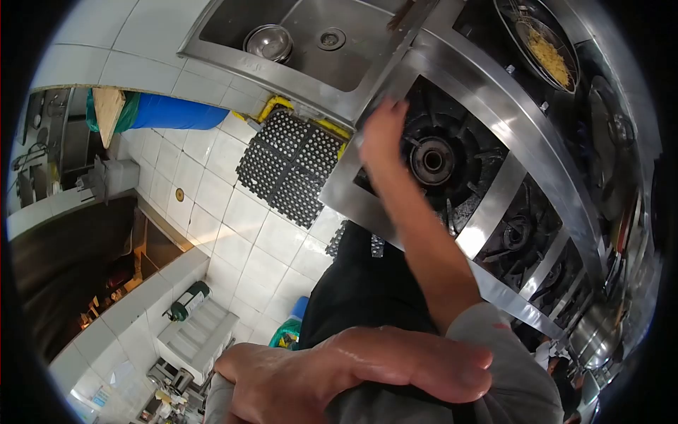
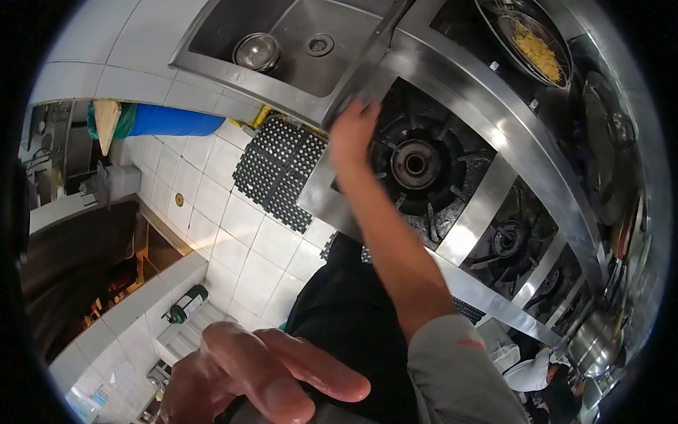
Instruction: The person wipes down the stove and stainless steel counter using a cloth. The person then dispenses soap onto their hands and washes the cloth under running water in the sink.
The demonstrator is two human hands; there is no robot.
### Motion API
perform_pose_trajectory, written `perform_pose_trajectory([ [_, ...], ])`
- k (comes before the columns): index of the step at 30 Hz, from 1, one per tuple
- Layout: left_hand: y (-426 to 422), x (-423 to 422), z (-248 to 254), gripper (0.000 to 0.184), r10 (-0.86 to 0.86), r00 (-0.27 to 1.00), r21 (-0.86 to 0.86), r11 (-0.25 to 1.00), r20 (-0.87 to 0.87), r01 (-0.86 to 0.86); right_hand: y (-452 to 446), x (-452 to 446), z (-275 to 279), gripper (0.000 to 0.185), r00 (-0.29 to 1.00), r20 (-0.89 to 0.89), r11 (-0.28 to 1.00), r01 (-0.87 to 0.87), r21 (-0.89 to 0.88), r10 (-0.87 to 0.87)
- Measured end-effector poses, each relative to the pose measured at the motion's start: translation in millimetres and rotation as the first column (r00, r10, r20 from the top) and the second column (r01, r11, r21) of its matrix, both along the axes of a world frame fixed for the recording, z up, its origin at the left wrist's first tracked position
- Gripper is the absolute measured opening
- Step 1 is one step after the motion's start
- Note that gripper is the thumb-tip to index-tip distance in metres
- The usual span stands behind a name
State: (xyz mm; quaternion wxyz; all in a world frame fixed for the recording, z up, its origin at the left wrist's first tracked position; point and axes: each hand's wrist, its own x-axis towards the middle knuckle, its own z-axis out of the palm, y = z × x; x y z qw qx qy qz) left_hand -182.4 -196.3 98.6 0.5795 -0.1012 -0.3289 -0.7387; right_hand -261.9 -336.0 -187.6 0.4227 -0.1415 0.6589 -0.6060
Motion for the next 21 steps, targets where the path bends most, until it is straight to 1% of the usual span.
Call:
perform_pose_trajectory([
  [1, 0, 0, 1, 0.051, -0.007, 1.0, 0.003, 1.0, -0.003, 0.007, 23, 19, -17, 0.047, 0.976, -0.215, 0.996, -0.06, -0.062, 0.045],
  [2, 0, 0, 1, 0.051, -0.008, 1.0, 0.002, 1.0, -0.009, 0.008, 55, 30, 15, 0.045, 0.956, 0.277, 0.993, -0.075, -0.092, 0.098],
  [3, -1, 0, 1, 0.051, -0.009, 1.0, 0.0, 1.0, -0.011, 0.009, 69, 21, 18, 0.044, 0.974, -0.012, 0.969, -0.225, -0.103, 0.225],
  [4, -1, 0, 1, 0.051, -0.009, 1.0, 0.002, 1.0, -0.015, 0.009, 81, 4, 18, 0.044, 0.896, -0.295, 0.928, -0.367, -0.068, 0.333],
  [6, 0, 1, 0, 0.05, -0.008, 1.0, 0.004, 1.0, -0.015, 0.008, 62, -26, 34, 0.045, 0.92, -0.279, 0.946, -0.311, -0.091, 0.275],
  [7, 1, 3, 0, 0.05, -0.008, 1.0, 0.009, 1.0, -0.013, 0.008, 23, -44, 50, 0.046, 0.995, 0.026, 0.988, -0.097, -0.118, 0.1],
  [8, 2, 1, -1, 0.05, -0.006, 1.0, 0.002, 1.0, -0.014, 0.006, -7, -66, 46, 0.046, 0.927, -0.359, 0.985, -0.149, -0.09, 0.108],
  [9, 3, 2, -2, 0.05, -0.009, 1.0, 0.005, 1.0, -0.017, 0.009, -36, -87, 38, 0.046, 0.716, -0.689, 0.981, -0.19, -0.046, 0.106],
  [10, 5, 2, -1, 0.05, -0.009, 1.0, 0.005, 1.0, -0.017, 0.009, -59, -100, 17, 0.046, 0.445, -0.856, 0.957, -0.235, 0.171, 0.262],
  [11, 6, 2, -2, 0.05, -0.007, 1.0, 0.009, 1.0, -0.015, 0.007, -68, -105, -5, 0.046, 0.127, -0.901, 0.899, -0.209, 0.384, 0.414],
  [13, 6, 4, -1, 0.049, -0.003, 1.0, 0.016, 1.0, -0.012, 0.003, -49, -99, -24, 0.044, -0.06, -0.942, 0.912, -0.24, 0.334, 0.329],
  [14, 7, 6, 2, 0.049, -0.002, 1.0, 0.022, 1.0, -0.006, 0.002, -38, -93, -20, 0.043, -0.156, -0.949, 0.914, -0.264, 0.307, 0.274],
  [16, 7, 8, 3, 0.049, 0.006, 1.0, 0.031, 0.999, 0.014, -0.006, 9, -67, -3, 0.044, -0.184, -0.867, 0.797, -0.341, 0.499, 0.464],
  [17, 8, 10, 5, 0.049, 0.005, 1.0, 0.048, 0.999, 0.029, -0.006, 33, -54, -12, 0.043, -0.211, -0.894, 0.807, -0.385, 0.447, 0.395],
  [18, 10, 12, 9, 0.049, -0.003, 0.998, 0.081, 0.997, 0.056, -0.001, 55, -38, -1, 0.045, -0.212, -0.879, 0.768, -0.428, 0.476, 0.427],
  [19, 12, 13, 11, 0.049, -0.018, 0.996, 0.113, 0.993, 0.082, 0.009, 74, -25, 1, 0.041, -0.213, -0.9, 0.747, -0.503, 0.435, 0.381],
  [20, 15, 13, 14, 0.048, -0.04, 0.992, 0.153, 0.988, 0.124, 0.021, 88, -15, 11, 0.032, -0.161, -0.88, 0.67, -0.592, 0.449, 0.447],
  [21, 17, 11, 14, 0.048, -0.045, 0.987, 0.159, 0.987, 0.155, 0.02, 102, -3, 6, 0.029, -0.077, -0.876, 0.594, -0.707, 0.384, 0.476],
])
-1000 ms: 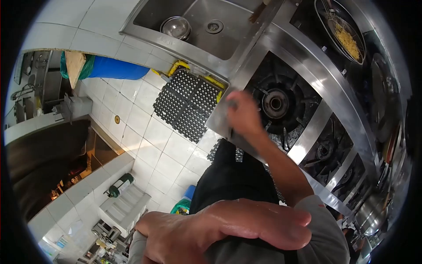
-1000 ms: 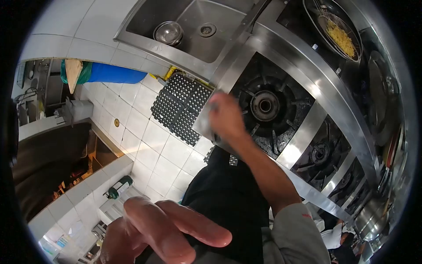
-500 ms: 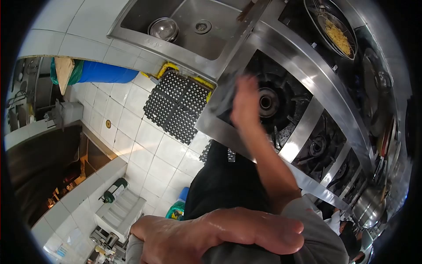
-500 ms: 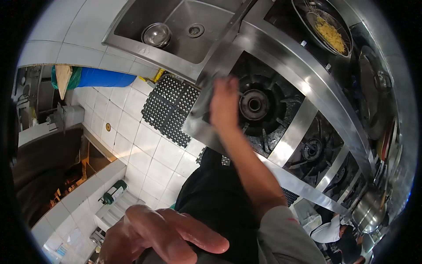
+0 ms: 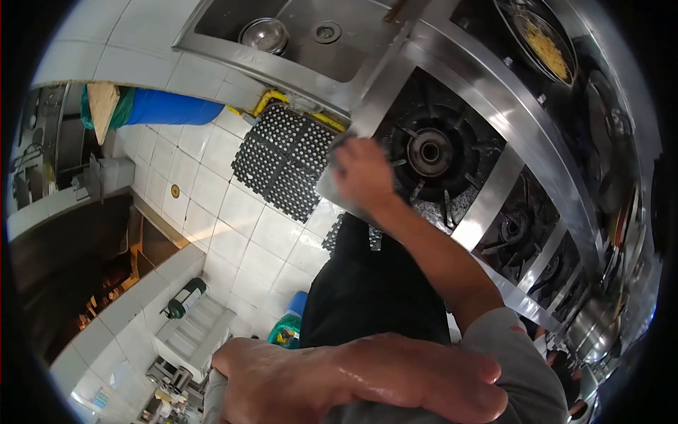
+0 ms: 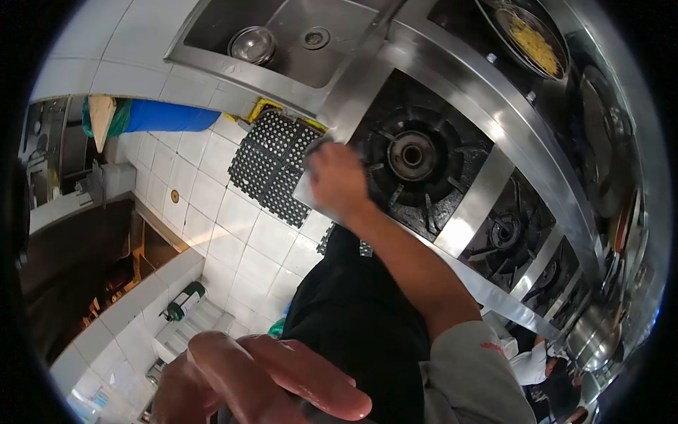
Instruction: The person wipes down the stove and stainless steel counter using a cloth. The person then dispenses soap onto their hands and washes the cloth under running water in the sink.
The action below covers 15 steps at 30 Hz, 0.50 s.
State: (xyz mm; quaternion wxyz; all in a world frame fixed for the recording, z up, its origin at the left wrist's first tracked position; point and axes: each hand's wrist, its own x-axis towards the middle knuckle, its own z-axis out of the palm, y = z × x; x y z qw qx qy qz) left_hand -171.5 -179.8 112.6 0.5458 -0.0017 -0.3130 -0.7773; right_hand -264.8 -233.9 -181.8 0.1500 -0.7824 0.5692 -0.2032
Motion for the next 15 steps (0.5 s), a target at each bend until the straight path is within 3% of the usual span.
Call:
perform_pose_trajectory([
  [1, 4, -7, -3, 0.048, 0.016, 1.0, -0.014, 1.0, 0.007, -0.016, 14, 12, -5, 0.026, 0.986, 0.143, 0.996, -0.086, 0.038, 0.08],
  [3, 5, -21, -16, 0.048, 0.076, 0.997, -0.131, 0.988, -0.032, -0.08, 44, 11, -1, 0.029, 0.984, 0.139, 0.989, -0.126, 0.081, 0.114],
  [6, 13, 29, -15, 0.055, 0.027, 0.918, 0.058, 0.997, 0.395, -0.055, 93, -15, -1, 0.036, 0.988, 0.126, 0.99, -0.102, 0.099, 0.089],
  [8, 5, 51, -47, 0.061, -0.029, 0.886, 0.116, 0.993, 0.464, -0.029, 147, -68, 6, 0.043, 0.992, 0.126, 0.985, -0.01, 0.17, -0.012],
  [10, 4, 73, -85, 0.064, -0.067, 0.853, 0.185, 0.982, 0.517, -0.035, 207, -127, 17, 0.043, 0.989, 0.089, 0.932, 0.077, 0.355, -0.115],
  [12, 25, 98, -124, 0.064, -0.117, 0.813, 0.381, 0.915, 0.57, -0.135, 260, -182, 36, 0.046, 0.973, -0.122, 0.817, 0.231, 0.529, -0.196],
  [14, 56, 120, -163, 0.061, -0.184, 0.766, 0.551, 0.796, 0.615, -0.251, 297, -237, 41, 0.048, 0.948, -0.048, 0.781, 0.288, 0.554, -0.315],
  [15, 72, 131, -185, 0.058, -0.239, 0.76, 0.624, 0.736, 0.604, -0.264, 298, -263, 45, 0.05, 0.826, 0.003, 0.561, 0.38, 0.735, -0.563],
])
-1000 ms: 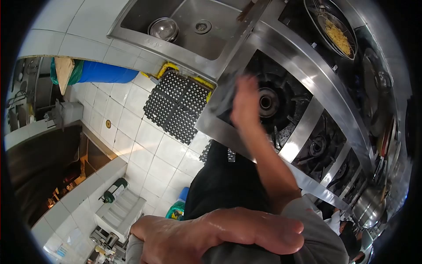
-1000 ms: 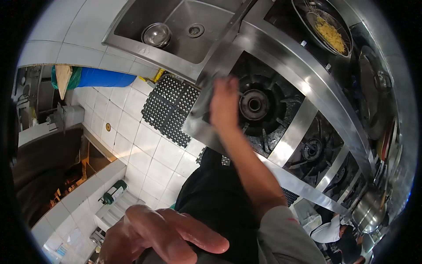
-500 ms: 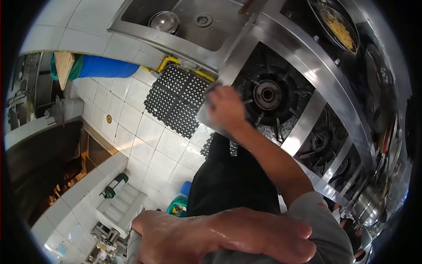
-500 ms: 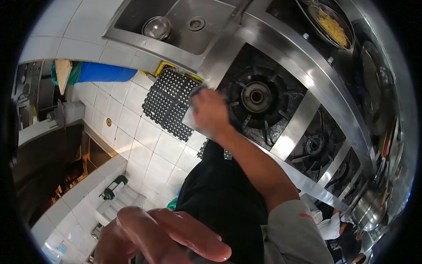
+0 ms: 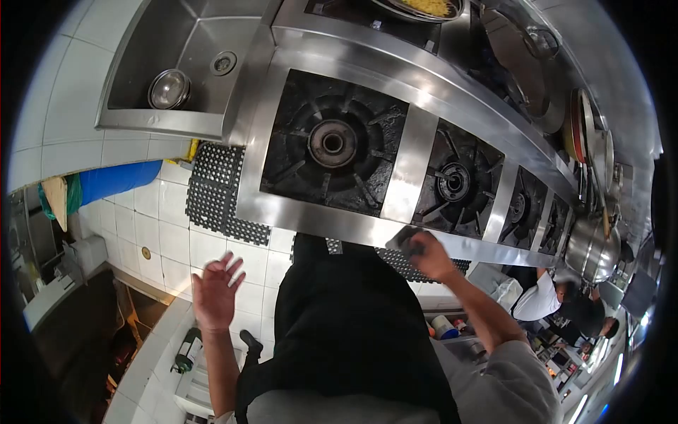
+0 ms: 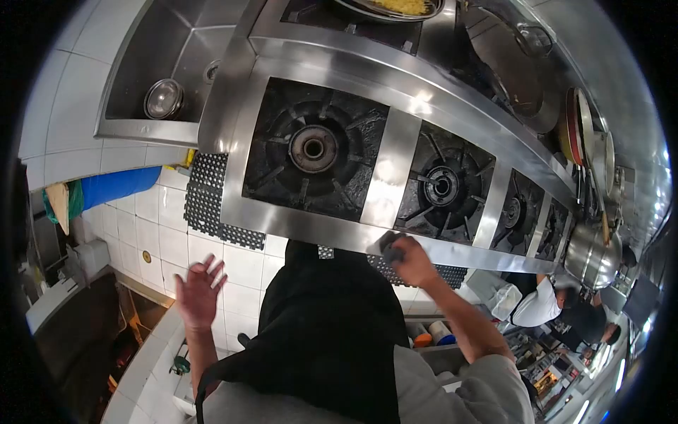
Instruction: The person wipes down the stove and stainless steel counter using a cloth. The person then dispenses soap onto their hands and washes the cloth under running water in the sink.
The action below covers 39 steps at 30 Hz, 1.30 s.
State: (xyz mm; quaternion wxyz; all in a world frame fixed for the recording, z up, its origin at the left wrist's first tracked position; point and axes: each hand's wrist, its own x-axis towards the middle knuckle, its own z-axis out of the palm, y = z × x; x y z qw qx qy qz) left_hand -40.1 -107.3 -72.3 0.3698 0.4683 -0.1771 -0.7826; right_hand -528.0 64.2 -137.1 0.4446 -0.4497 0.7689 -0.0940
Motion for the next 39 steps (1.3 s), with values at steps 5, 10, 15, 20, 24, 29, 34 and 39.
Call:
perform_pose_trajectory([
  [5, 80, 38, -82, 0.048, -0.217, 0.95, 0.396, 0.911, 0.226, 0.114, -139, -91, 57, 0.061, 0.977, -0.121, 0.967, 0.151, -0.204, -0.178],
  [10, 133, 76, -123, 0.045, -0.589, 0.643, 0.604, 0.761, 0.49, 0.236, -258, -111, -25, 0.055, 0.866, -0.487, 0.94, -0.069, -0.335, -0.11],
  [15, 154, 110, -120, 0.049, -0.566, 0.618, 0.644, 0.755, 0.546, 0.121, -147, 8, -48, 0.041, 0.806, -0.57, 0.897, -0.124, -0.425, -0.159],
  [20, 141, 101, -133, 0.051, -0.453, 0.7, 0.594, 0.803, 0.552, 0.051, -59, 39, -13, 0.031, 0.982, -0.189, 0.936, -0.08, -0.342, 0.015],
  [24, 129, 75, -136, 0.047, -0.435, 0.732, 0.534, 0.837, 0.524, 0.115, -133, -14, 0, 0.031, 0.955, -0.185, 0.841, 0.101, -0.532, -0.232],
  [29, 134, 68, -139, 0.041, -0.455, 0.713, 0.508, 0.846, 0.533, 0.16, -249, -9, -44, 0.033, 0.885, -0.382, 0.808, -0.01, -0.589, -0.268],
  [34, 149, 82, -138, 0.041, -0.458, 0.696, 0.564, 0.82, 0.553, 0.092, -271, 25, -11, 0.036, 0.933, -0.342, 0.797, -0.124, -0.59, -0.109],
  [39, 179, 111, -147, 0.043, -0.429, 0.702, 0.601, 0.799, 0.569, 0.001, -336, -8, -51, 0.03, 0.773, -0.325, 0.631, 0.123, -0.766, -0.545],
])
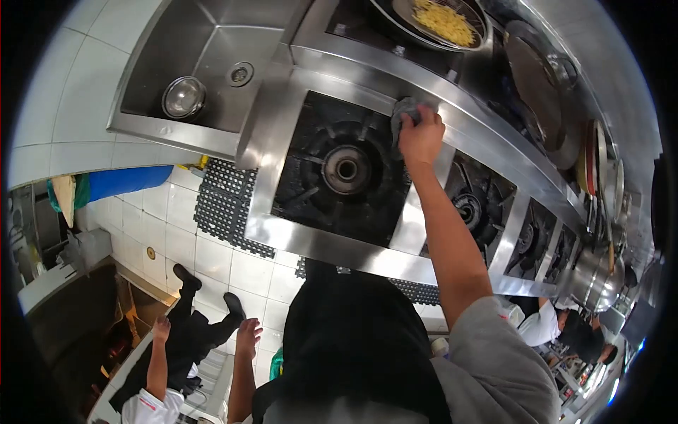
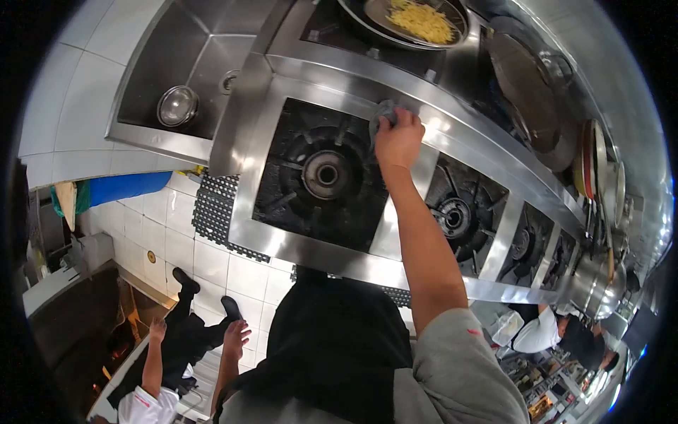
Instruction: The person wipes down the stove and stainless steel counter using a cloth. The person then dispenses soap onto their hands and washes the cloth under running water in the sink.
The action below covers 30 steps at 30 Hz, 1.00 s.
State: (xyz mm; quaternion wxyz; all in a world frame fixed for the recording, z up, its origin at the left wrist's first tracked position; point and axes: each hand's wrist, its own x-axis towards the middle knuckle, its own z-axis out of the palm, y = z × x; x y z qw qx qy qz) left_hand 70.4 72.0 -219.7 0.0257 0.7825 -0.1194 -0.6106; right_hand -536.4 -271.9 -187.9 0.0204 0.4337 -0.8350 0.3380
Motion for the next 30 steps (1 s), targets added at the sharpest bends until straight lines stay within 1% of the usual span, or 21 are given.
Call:
perform_pose_trajectory([
  [1, 3, 0, 1, 0.042, 0.018, 1.0, 0.009, 1.0, 0.001, -0.018, -13, 6, -12, 0.029, 0.997, -0.078, 1.0, -0.011, 0.02, 0.013],
  [3, 6, -3, 2, 0.04, 0.011, 1.0, 0.023, 1.0, 0.007, -0.011, -50, 39, -14, 0.03, 0.976, -0.029, 0.976, -0.218, -0.025, 0.217],
  [4, 8, -4, 4, 0.04, 0.01, 1.0, 0.022, 1.0, 0.003, -0.01, -71, 59, -15, 0.03, 0.974, -0.039, 0.974, -0.223, 0.022, 0.224],
  [6, 7, -9, 8, 0.04, 0.022, 1.0, 0.025, 0.999, -0.012, -0.022, -112, 102, -7, 0.031, 0.965, 0.038, 0.962, -0.261, 0.085, 0.259],
  [7, 3, -14, 15, 0.039, 0.018, 1.0, 0.018, 1.0, -0.007, -0.018, -132, 119, -15, 0.032, 0.948, 0.001, 0.948, -0.317, 0.038, 0.318],
  [8, -1, -16, 19, 0.038, 0.016, 1.0, 0.011, 1.0, -0.002, -0.016, -150, 134, -17, 0.032, 0.918, -0.035, 0.918, -0.393, 0.047, 0.395],
  [10, -8, -11, 22, 0.038, -0.01, 1.0, -0.031, 0.999, -0.014, 0.01, -159, 158, -10, 0.031, 0.956, -0.089, 0.939, -0.255, 0.232, 0.281],
  [11, -4, -6, 26, 0.038, -0.024, 0.999, -0.047, 0.999, -0.022, 0.023, -150, 165, -4, 0.031, 0.933, -0.044, 0.887, -0.324, 0.33, 0.357],
  [13, -1, 2, 19, 0.039, 0.053, 0.999, -0.082, 0.995, -0.015, -0.054, -125, 167, 18, 0.031, 0.864, 0.033, 0.746, -0.452, 0.489, 0.502],
  [14, 2, 7, 15, 0.039, 0.085, 0.996, -0.076, 0.993, -0.009, -0.085, -100, 178, 16, 0.031, 0.79, 0.006, 0.689, -0.538, 0.486, 0.613],
  [15, 7, 14, 6, 0.038, 0.115, 0.993, -0.062, 0.991, -0.01, -0.115, -75, 189, 26, 0.028, 0.69, 0.119, 0.546, -0.655, 0.522, 0.714],
  [16, 11, 19, 3, 0.038, 0.124, 0.992, -0.047, 0.991, -0.012, -0.125, -55, 197, 30, 0.023, 0.617, 0.285, 0.501, -0.775, 0.387, 0.734],
  [17, 15, 21, -3, 0.038, 0.135, 0.991, -0.032, 0.99, -0.018, -0.135, -39, 203, 36, 0.021, 0.588, 0.374, 0.533, -0.808, 0.248, 0.717],
  [18, 18, 20, -11, 0.038, 0.154, 0.988, -0.021, 0.988, -0.024, -0.155, -46, 203, 30, 0.022, 0.459, 0.704, 0.676, -0.736, -0.041, 0.542],
  [19, 21, 20, -15, 0.038, 0.15, 0.988, -0.026, 0.988, -0.03, -0.15, -49, 202, 15, 0.022, 0.164, 0.919, 0.824, -0.519, -0.228, 0.358],
  [20, 29, 20, -21, 0.037, 0.169, 0.985, -0.048, 0.984, -0.042, -0.171, -44, 203, 5, 0.022, -0.216, 0.955, 0.945, -0.213, -0.249, 0.203],
  [21, 31, 18, -22, 0.036, 0.177, 0.983, -0.033, 0.983, -0.045, -0.178, -50, 219, 76, 0.025, -0.49, 0.872, 0.996, -0.063, -0.061, 0.023],
  [24, 46, 9, -38, 0.037, 0.248, 0.966, -0.02, 0.968, -0.07, -0.25, -26, 233, 99, 0.023, -0.436, 0.867, 0.952, -0.066, -0.298, 0.241],
  [26, 55, -1, -41, 0.039, 0.316, 0.945, -0.045, 0.946, -0.082, -0.321, -18, 230, 120, 0.029, -0.451, 0.818, 0.919, 0.012, -0.395, 0.358],
  [28, 65, -7, -49, 0.04, 0.338, 0.937, -0.031, 0.939, -0.084, -0.342, -32, 213, 115, 0.034, -0.225, 0.889, 0.904, -0.068, -0.422, 0.398],
  [30, 71, -15, -57, 0.039, 0.361, 0.928, -0.029, 0.931, -0.093, -0.365, -51, 218, 116, 0.033, -0.123, 0.919, 0.918, -0.09, -0.385, 0.374],
])
